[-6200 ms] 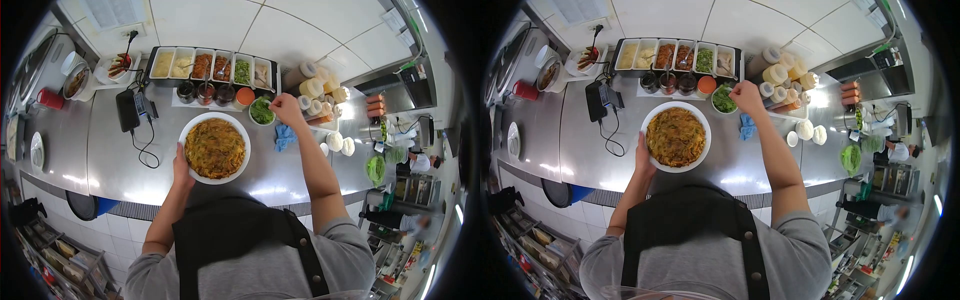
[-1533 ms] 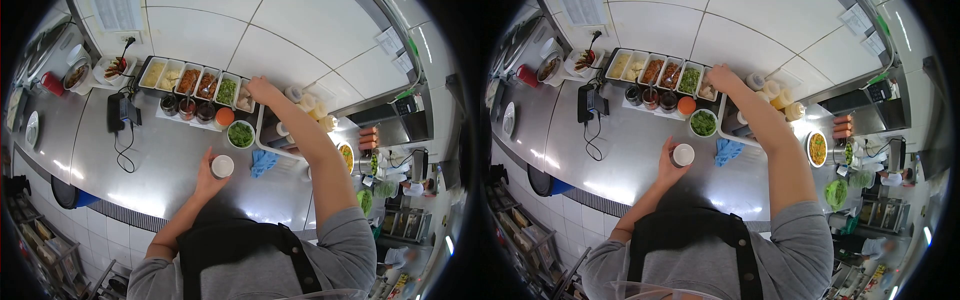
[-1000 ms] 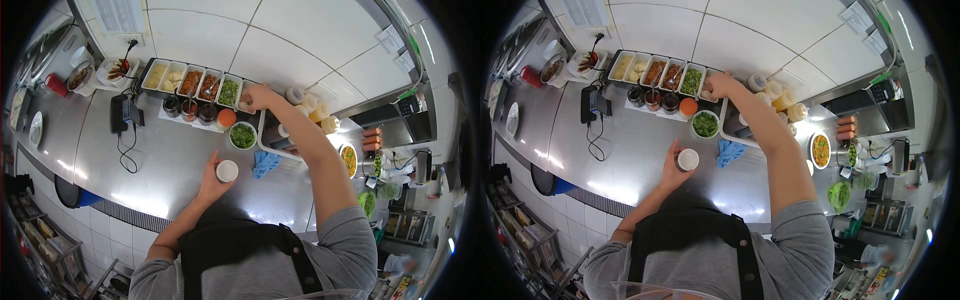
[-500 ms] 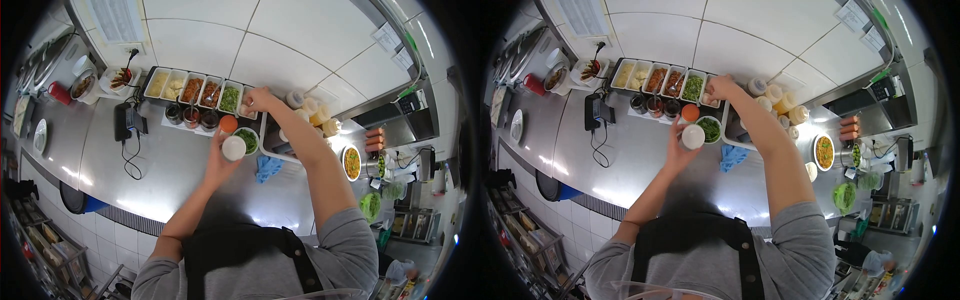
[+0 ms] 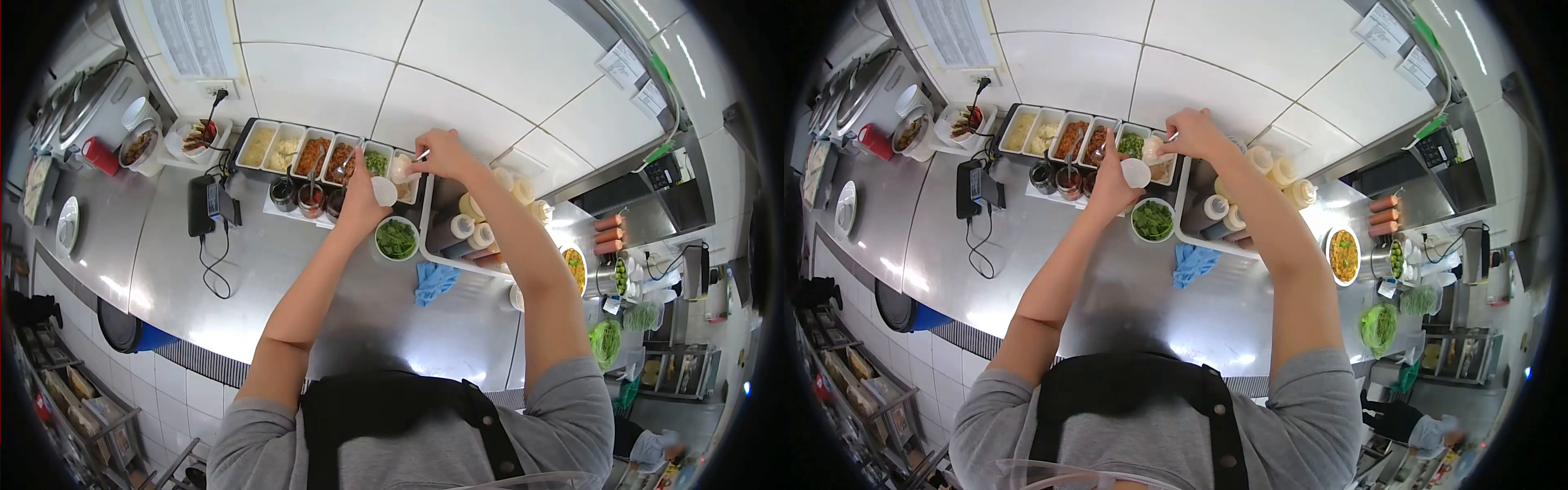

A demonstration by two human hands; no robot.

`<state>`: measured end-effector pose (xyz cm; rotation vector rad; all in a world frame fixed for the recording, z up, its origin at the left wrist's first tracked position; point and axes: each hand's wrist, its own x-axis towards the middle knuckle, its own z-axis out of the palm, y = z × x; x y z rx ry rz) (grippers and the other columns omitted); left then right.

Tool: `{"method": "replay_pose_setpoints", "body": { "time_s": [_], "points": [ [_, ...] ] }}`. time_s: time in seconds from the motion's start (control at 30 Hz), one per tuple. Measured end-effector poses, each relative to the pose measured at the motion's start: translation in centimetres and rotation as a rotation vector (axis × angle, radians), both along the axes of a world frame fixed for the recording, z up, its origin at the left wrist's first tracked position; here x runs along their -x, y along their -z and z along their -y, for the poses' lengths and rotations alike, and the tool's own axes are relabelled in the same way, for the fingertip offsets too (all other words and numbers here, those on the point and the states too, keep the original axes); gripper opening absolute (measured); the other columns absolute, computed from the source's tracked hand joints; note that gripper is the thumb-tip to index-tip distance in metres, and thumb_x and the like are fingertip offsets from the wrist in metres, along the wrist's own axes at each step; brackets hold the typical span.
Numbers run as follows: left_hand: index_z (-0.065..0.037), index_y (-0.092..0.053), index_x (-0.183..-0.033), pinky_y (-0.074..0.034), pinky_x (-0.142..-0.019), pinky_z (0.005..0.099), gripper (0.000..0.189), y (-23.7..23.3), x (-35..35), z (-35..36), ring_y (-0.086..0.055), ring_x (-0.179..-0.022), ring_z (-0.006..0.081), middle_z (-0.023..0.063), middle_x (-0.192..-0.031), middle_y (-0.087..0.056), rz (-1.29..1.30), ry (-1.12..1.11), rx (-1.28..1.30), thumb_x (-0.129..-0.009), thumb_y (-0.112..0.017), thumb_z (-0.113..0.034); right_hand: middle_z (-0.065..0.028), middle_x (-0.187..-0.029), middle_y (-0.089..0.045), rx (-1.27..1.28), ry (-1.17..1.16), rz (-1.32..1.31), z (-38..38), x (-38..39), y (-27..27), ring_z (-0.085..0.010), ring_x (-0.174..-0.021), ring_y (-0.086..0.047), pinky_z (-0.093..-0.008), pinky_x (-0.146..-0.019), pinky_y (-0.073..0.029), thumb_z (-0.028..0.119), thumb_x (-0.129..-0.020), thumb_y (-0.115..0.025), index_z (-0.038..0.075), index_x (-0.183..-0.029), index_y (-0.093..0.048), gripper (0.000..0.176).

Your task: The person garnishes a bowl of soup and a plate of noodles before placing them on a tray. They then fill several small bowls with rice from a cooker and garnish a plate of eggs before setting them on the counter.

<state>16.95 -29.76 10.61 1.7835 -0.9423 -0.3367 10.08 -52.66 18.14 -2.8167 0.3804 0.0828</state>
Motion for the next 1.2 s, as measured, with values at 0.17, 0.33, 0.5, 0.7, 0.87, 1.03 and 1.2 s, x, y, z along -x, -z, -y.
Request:
{"method": "replay_pose_setpoints", "body": {
  "time_s": [0.17, 0.33, 0.5, 0.7, 0.87, 1.03, 1.2],
  "points": [
    [-0.003, 0.011, -0.161, -0.053, -0.096, 0.042, 0.146, -0.9, 1.1, 2.4, -0.066, -0.11, 0.0367, 0.022, -0.12, -0.062, -0.038, 0.034, 0.208, -0.06, -0.094, -0.006, -0.0087, -0.075, -0.068, -0.124, -0.035, -0.04, -1.9, 0.8, -1.5, -0.0297, -0.079, -0.066, -0.048, -0.09, -0.039, 0.053, -0.061, -0.09, 0.009, -0.077, -0.069, 0.051],
    [-0.005, 0.012, -0.161, -0.053, -0.096, 0.0416, 0.148, -0.9, 1.8, 2.2, -0.066, -0.111, 0.0345, 0.0211, -0.121, -0.064, -0.036, 0.042, 0.227, -0.061, -0.096, -0.008, -0.0088, -0.085, -0.069, -0.012, -0.022, -0.05, -2.8, 1.9, -1.7, -0.0287, -0.088, -0.065, -0.0499, -0.092, -0.04, 0.037, -0.082, -0.078, 0.009, -0.084, -0.069, 0.03],
    [-0.006, 0.016, -0.161, -0.054, -0.095, 0.0402, 0.146, -1.7, 2.1, 1.5, -0.065, -0.11, 0.0345, 0.0193, -0.12, -0.063, -0.056, 0.013, 0.203, -0.061, -0.09, 0.003, -0.0079, -0.097, -0.066, 0.328, -0.193, 0.157, -3.2, 4.1, -2.0, -0.0252, -0.099, -0.062, -0.0462, -0.09, -0.041, 0.006, -0.086, -0.06, 0.01, -0.091, -0.067, 0.01],
    [-0.008, 0.016, -0.161, -0.054, -0.096, 0.0396, 0.144, -1.7, 1.9, 1.1, -0.066, -0.11, 0.0348, 0.0197, -0.122, -0.063, -0.064, 0.045, 0.19, -0.063, -0.088, 0.004, -0.007, -0.097, -0.064, 0.458, -0.165, 0.316, -7.6, 6.5, -4.8, -0.0251, -0.1, -0.062, -0.0389, -0.089, -0.045, 0.004, -0.082, -0.059, 0.008, -0.097, -0.068, 0.018],
    [-0.01, 0.016, -0.162, -0.054, -0.097, 0.04, 0.144, -1.3, 2.1, 1.1, -0.065, -0.112, 0.0357, 0.0195, -0.122, -0.062, -0.072, 0.074, 0.197, -0.062, -0.088, 0.005, -0.008, -0.098, -0.064, 0.308, -0.215, 0.414, -8.5, 7.8, -1.4, -0.0281, -0.098, -0.062, -0.041, -0.087, -0.049, 0.0, -0.081, -0.06, 0.006, -0.105, -0.073, 0.028],
    [-0.009, 0.015, -0.162, -0.054, -0.096, 0.0409, 0.145, -1.5, 2.3, 0.6, -0.064, -0.113, 0.0356, 0.0185, -0.122, -0.062, -0.02, 0.071, 0.171, -0.06, -0.088, 0.005, -0.0087, -0.097, -0.064, 0.281, -0.047, 0.514, -7.8, 7.9, -1.6, -0.0296, -0.097, -0.062, -0.0421, -0.086, -0.049, -0.002, -0.081, -0.061, 0.005, -0.105, -0.072, 0.027],
    [-0.007, 0.011, -0.162, -0.054, -0.094, 0.0408, 0.143, -1.7, 2.3, 0.1, -0.066, -0.11, 0.0352, 0.018, -0.12, -0.063, 0.009, 0.064, 0.209, -0.06, -0.088, 0.004, -0.0095, -0.094, -0.064, 0.229, -0.058, 0.509, -7.7, 8.0, -0.8, -0.0304, -0.094, -0.062, -0.0427, -0.085, -0.049, -0.003, -0.083, -0.062, 0.006, -0.105, -0.073, 0.026]
  ]
}}
